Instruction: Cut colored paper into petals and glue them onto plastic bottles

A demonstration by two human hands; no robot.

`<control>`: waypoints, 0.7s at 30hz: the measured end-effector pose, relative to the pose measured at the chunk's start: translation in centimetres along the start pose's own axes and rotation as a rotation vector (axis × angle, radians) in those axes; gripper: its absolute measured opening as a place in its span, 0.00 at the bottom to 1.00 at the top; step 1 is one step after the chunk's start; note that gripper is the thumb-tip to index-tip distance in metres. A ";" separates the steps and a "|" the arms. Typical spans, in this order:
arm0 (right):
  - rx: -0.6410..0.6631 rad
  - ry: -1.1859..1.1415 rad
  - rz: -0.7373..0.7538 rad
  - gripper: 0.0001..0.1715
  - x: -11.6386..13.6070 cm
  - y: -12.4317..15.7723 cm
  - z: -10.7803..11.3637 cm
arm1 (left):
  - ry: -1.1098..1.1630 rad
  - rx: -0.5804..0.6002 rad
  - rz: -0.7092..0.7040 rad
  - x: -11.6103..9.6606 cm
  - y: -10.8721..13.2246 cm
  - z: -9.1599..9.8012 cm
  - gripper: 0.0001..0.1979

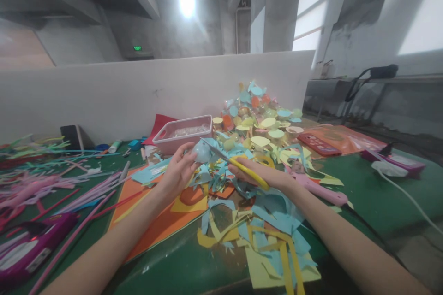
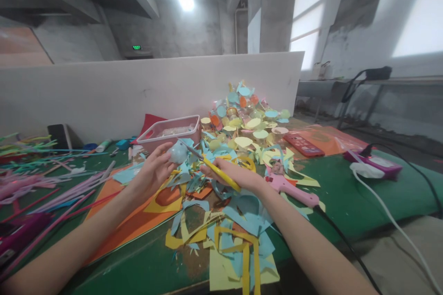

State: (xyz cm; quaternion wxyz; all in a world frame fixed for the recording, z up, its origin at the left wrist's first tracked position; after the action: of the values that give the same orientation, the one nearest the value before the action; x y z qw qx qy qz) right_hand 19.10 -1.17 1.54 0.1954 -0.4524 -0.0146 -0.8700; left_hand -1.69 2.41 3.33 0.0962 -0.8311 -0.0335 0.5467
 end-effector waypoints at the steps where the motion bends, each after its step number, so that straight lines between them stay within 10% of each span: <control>1: -0.008 0.011 0.006 0.29 -0.1 -0.1 0.0 | -0.010 0.000 -0.004 0.0 0.0 0.0 0.22; 21: -0.051 -0.060 -0.075 0.30 0.3 0.3 0.4 | -0.034 0.019 0.012 0.1 -0.1 0.4 0.23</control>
State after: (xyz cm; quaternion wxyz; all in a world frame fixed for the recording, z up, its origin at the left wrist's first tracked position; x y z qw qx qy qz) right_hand 19.34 -1.47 2.01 0.1505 -0.4822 -0.0153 -0.8629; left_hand -2.00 2.54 3.13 0.1003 -0.8210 -0.0247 0.5615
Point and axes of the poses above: each hand's wrist, its own y-axis away from the middle knuckle, its own z-axis out of the back of the hand, x = y × z, the point moved 5 cm from there along -y, towards the middle knuckle, and after that the axes turned 7 degrees about -x, right-handed, at the moved point
